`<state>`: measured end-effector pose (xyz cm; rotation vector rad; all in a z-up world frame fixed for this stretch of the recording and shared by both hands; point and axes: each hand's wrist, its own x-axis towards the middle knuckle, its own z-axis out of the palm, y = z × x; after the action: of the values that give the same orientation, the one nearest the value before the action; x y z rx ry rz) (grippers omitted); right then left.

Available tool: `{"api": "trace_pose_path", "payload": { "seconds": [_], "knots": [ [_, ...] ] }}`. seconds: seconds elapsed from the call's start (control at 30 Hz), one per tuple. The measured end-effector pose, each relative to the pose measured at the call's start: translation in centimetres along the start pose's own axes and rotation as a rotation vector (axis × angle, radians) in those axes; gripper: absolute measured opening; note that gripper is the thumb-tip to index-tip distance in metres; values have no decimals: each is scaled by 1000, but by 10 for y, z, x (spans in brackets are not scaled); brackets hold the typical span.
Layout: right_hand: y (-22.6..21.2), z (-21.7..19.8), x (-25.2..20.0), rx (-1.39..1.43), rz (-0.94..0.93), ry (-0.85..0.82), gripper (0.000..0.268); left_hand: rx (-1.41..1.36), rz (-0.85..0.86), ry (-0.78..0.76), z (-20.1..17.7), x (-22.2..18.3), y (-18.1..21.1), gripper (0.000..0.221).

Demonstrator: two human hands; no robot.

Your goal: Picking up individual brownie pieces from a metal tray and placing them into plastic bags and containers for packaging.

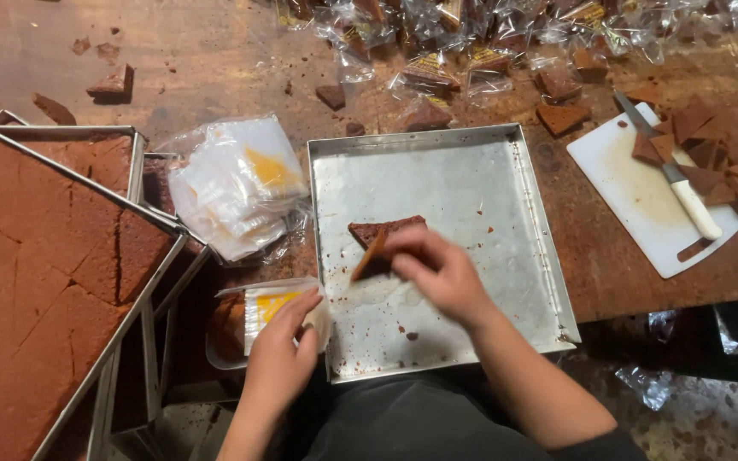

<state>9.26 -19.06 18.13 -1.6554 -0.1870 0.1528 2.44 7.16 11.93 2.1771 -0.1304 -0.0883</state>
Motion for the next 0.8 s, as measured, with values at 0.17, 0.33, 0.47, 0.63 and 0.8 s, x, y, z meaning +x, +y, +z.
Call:
{"api": "trace_pose_path", "payload": {
  "seconds": [0.17, 0.33, 0.47, 0.63, 0.8],
  "knots": [
    [5, 42, -31, -388, -262, -382, 58, 115, 124, -16, 2, 13, 37, 67],
    [-3, 46, -10, -763, 150, -386, 65, 170, 580, -85, 24, 0, 53, 57],
    [-20, 11, 14, -657, 409, -210, 52, 70, 205, -22, 2, 5, 34, 41],
    [-50, -8, 45, -482, -107, 216, 78, 275, -207, -153, 4, -8, -18, 30],
    [33, 24, 89, -1062, 382, -356, 86, 154, -231, 38, -14, -5, 14, 16]
  ]
}}
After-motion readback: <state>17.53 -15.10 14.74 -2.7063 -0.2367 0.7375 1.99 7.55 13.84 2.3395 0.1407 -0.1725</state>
